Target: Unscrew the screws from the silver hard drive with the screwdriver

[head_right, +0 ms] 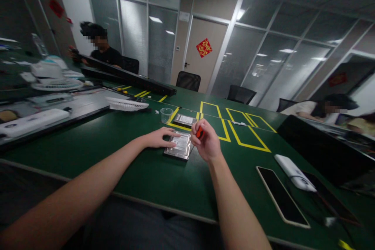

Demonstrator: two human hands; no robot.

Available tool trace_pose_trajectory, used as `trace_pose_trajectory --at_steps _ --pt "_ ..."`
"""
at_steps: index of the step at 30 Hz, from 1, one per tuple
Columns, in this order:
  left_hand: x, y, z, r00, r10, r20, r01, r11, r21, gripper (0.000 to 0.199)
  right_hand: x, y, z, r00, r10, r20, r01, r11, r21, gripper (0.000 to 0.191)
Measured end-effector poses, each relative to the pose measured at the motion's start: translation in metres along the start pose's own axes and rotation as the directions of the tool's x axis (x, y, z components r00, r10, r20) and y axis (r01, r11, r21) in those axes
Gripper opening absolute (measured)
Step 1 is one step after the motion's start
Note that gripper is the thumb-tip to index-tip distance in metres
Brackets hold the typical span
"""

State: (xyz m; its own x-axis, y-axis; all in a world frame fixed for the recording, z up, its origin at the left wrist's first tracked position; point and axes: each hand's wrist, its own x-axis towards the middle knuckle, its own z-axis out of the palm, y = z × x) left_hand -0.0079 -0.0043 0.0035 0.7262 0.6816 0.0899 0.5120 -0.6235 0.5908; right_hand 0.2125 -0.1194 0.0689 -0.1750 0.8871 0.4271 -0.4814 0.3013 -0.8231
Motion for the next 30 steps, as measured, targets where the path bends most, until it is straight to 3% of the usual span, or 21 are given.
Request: trace_pose_trajectory --at_steps 16,22,25,27,30 --pt "0.0 -0.002 -0.001 1.0 -0.019 0.015 0.019 1.0 -0.003 0.076 0.0 -0.007 0.0 0.999 -0.02 -0.038 0.019 0.999 -0.028 0.018" --pt "-0.001 0.0 -0.003 1.0 -0.014 0.018 0.014 1.0 -0.02 0.068 -0.004 -0.011 -0.002 0.988 -0.13 -0.084 0.11 0.972 -0.205 0.019" --pt "0.0 -0.003 -0.003 1.0 -0.005 -0.007 0.005 0.999 -0.043 0.064 -0.007 -0.012 0.001 0.983 -0.176 -0.057 0.131 0.879 -0.458 0.017" --pt "0.001 -0.006 -0.002 0.999 -0.002 -0.041 -0.001 0.998 -0.066 0.059 -0.008 -0.014 0.007 0.986 -0.166 0.007 0.124 0.711 -0.692 0.019" --pt "0.006 -0.01 0.0 0.988 0.065 -0.143 -0.08 0.992 -0.101 0.05 -0.01 -0.017 0.019 0.988 -0.025 0.149 0.146 0.426 -0.893 0.023"
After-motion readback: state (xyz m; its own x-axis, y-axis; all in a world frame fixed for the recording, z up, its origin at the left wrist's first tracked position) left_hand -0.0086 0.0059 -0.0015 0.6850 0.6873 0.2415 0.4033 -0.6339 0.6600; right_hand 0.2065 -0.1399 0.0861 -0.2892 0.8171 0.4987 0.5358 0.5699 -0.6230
